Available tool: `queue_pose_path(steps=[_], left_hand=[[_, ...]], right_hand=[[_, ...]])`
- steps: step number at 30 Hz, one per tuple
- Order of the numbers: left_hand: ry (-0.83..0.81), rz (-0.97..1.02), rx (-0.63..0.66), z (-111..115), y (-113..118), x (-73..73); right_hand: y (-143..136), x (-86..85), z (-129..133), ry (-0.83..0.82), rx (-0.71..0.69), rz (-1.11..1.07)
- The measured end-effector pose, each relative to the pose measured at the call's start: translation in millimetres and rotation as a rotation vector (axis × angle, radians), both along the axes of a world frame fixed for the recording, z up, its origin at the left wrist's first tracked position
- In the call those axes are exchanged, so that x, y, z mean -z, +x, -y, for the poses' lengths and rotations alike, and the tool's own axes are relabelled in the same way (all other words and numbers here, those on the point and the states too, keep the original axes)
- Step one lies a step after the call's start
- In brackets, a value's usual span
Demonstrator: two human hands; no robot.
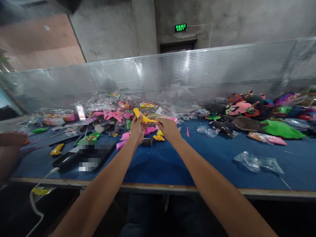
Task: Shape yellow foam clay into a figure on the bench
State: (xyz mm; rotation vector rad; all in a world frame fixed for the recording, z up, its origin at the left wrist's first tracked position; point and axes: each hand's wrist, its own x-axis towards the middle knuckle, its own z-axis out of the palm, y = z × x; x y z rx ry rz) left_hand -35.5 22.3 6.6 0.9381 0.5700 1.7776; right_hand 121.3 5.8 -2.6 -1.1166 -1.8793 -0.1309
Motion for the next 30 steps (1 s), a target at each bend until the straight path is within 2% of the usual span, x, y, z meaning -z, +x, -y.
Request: queue_pose_path(steps=[4,8,17,25,28,30], left_hand=[[0.018,-0.025,0.002,0.6,1.4,0.4],[0.043,-0.051,0.020,1.6,3.2,0.5],[0.099,-0.045,0.118,0.9,3.7,2.5],[0.132,-0.075,0.175,2.8,3.5,3.0],[0.133,-0.060,0.177,4.4,3.1,2.0],[0.117,-0.053,0.155,4.7,2.6,1.9]], right_hand=[[-1.1,0.5,1.0,0.044,-0.046,-0.017],[-2.3,1.5,1.0,-0.066,-0.059,-0.111],[-4.3,1.1,-2.4,-0.124,-0.129,-0.248],[-2.3,1.4,-6.8,-0.307,-0.276,-0.443],[-1.0,1.5,-8.4,-0.281,-0.283,-0.503],[-0.3,0.7,-7.9,-0.232,-0.238,-0.467]])
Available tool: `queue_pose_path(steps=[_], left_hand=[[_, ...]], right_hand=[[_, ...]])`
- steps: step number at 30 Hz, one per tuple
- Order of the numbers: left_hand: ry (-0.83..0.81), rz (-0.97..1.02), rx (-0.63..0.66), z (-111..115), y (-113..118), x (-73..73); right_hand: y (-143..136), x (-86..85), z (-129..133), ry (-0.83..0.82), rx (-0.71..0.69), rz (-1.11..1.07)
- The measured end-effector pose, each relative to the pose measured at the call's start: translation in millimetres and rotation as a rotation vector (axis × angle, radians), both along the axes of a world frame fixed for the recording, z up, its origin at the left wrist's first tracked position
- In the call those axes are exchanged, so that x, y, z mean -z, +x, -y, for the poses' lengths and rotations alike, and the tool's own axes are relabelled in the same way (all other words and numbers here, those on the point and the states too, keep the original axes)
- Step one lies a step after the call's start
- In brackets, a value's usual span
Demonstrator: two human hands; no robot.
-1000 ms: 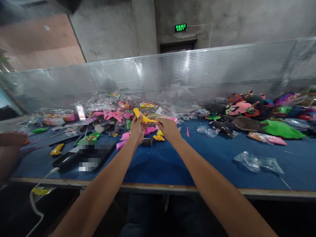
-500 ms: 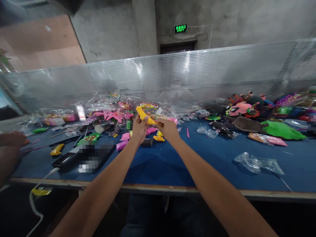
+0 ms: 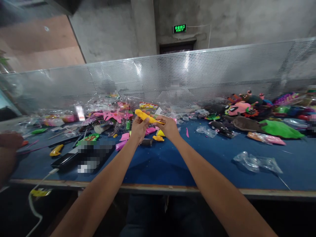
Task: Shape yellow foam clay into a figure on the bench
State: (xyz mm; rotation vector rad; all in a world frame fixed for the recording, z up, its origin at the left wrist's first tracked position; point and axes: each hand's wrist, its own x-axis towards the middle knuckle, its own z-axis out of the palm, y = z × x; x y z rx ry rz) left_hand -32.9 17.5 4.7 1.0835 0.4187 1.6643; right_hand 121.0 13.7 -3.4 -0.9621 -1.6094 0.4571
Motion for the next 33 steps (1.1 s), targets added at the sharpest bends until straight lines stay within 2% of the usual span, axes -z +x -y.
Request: queue_pose_path(steps=[3,9,17,24,33], left_hand=[[-0.029,-0.005,-0.015,-0.5,-0.9,0.2],[-0.067,0.012,-0.046,-3.5,-3.2,-1.0],[-0.119,0.022,-0.092,-4.1,-3.2,-3.3],[-0.092,-0.010,-0.078,-5.5,-6.2,-2.3],[-0.098,-0.042,-0.138,-2.9,-7.0,-4.4]], right_hand=[[1.1,-0.5,1.2,0.025,0.087,0.135],[3.1,2.2,2.3,0.173,0.095,0.199],[5.9,-0.9,2.9,0.210,0.248,0.509],[8.8,-2.3,0.9,0.195,0.251,0.609],[13.0,-6.1,2.6,0.213,0.249,0.708]])
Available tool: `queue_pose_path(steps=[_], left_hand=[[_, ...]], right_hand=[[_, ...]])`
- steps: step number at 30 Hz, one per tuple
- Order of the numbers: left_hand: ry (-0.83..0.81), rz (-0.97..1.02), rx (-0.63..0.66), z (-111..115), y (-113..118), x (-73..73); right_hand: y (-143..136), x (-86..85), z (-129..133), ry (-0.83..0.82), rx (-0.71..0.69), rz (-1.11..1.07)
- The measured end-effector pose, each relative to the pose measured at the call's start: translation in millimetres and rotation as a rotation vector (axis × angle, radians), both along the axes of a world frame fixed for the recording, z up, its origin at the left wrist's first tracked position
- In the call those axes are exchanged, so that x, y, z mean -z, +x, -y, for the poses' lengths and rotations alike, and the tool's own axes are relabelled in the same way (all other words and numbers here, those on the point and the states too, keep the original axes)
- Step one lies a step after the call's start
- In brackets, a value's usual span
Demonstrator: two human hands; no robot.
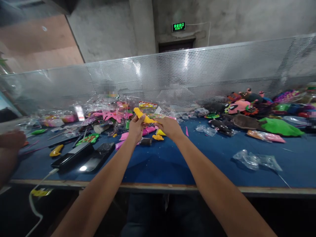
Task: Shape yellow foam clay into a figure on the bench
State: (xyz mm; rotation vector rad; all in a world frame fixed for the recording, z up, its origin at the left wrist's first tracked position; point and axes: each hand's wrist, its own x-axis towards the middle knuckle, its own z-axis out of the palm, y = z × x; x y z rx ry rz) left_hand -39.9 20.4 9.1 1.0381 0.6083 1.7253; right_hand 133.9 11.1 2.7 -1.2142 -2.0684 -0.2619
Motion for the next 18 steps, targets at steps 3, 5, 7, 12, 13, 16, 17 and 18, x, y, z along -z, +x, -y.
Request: queue_pose_path(steps=[3,5,7,12,13,16,17,18], left_hand=[[-0.020,0.019,-0.033,0.4,-1.0,-1.5],[-0.031,0.015,-0.045,0.4,-1.7,-2.0],[-0.033,0.007,-0.042,0.4,-2.2,-2.0],[-0.011,0.004,-0.037,-1.8,-3.5,0.4],[-0.008,0.001,-0.040,-2.4,-3.7,1.0],[0.001,-0.009,-0.038,-3.2,-3.0,2.5],[0.004,-0.010,-0.028,-3.0,-2.5,2.7],[0.005,-0.009,-0.015,-2.6,-1.9,2.6]], right_hand=[[1.3,0.6,-0.3,0.017,-0.025,-0.002],[1.6,0.8,0.1,0.021,-0.009,-0.013],[1.6,0.7,1.1,0.022,0.010,-0.018],[2.2,-0.3,4.5,0.061,-0.017,-0.039],[2.5,-0.5,4.8,0.065,-0.029,-0.045],[2.5,-0.8,4.9,0.048,-0.058,-0.099],[1.9,-0.7,4.6,0.027,-0.078,-0.142],[0.8,-0.6,4.3,-0.005,-0.108,-0.201]])
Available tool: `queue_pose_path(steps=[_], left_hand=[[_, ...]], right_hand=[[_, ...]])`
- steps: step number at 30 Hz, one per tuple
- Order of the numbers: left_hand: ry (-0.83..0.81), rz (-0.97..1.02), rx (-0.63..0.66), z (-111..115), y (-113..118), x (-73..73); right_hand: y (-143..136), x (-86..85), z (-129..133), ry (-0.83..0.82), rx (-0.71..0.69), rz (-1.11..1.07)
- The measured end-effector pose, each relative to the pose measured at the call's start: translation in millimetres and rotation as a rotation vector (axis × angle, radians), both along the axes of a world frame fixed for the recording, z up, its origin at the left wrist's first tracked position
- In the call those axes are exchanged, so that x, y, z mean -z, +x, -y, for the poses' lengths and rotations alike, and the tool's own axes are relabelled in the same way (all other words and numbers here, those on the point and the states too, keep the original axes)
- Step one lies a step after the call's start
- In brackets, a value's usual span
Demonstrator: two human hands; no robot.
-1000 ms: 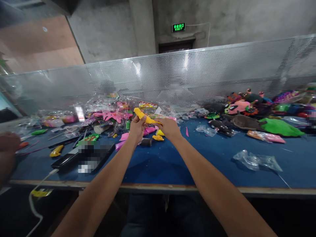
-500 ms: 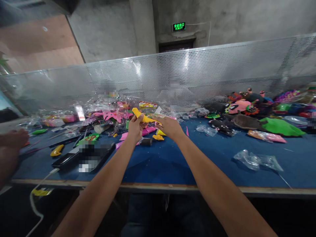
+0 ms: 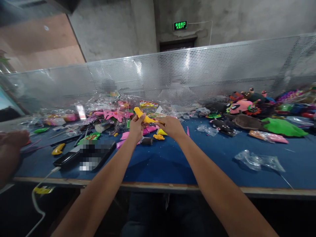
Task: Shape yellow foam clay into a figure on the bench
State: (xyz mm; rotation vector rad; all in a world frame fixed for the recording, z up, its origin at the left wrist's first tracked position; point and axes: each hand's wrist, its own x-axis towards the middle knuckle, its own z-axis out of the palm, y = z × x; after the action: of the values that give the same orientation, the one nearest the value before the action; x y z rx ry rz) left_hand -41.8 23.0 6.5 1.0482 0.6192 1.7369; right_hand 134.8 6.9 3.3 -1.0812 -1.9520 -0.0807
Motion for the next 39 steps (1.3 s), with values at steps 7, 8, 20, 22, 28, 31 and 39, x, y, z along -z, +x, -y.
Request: queue_pose_path(steps=[7,8,20,22,28,31,39], left_hand=[[0.047,0.043,0.068,1.3,-0.1,-2.4],[0.058,0.041,0.077,1.0,-0.8,-2.5],[0.094,0.099,0.134,4.3,-7.4,-3.7],[0.097,0.115,0.133,4.5,-7.7,-4.0],[0.103,0.152,0.099,4.4,-7.7,-5.5],[0.119,0.159,0.100,5.2,-7.6,-6.9],[0.125,0.179,0.104,6.2,-8.1,-8.0]], right_hand=[[-10.3,-0.5,-1.5,-0.429,-0.256,-0.555],[-10.9,-1.0,-1.1,-0.456,-0.279,-0.607],[-14.3,-5.7,9.9,-0.789,-0.397,-0.833],[-16.1,-5.1,11.7,-0.819,-0.399,-0.797],[-20.0,-4.9,15.0,-0.836,-0.392,-0.827],[-19.7,-5.5,17.2,-0.907,-0.418,-0.803],[-21.1,-2.9,16.8,-0.882,-0.435,-0.742]])
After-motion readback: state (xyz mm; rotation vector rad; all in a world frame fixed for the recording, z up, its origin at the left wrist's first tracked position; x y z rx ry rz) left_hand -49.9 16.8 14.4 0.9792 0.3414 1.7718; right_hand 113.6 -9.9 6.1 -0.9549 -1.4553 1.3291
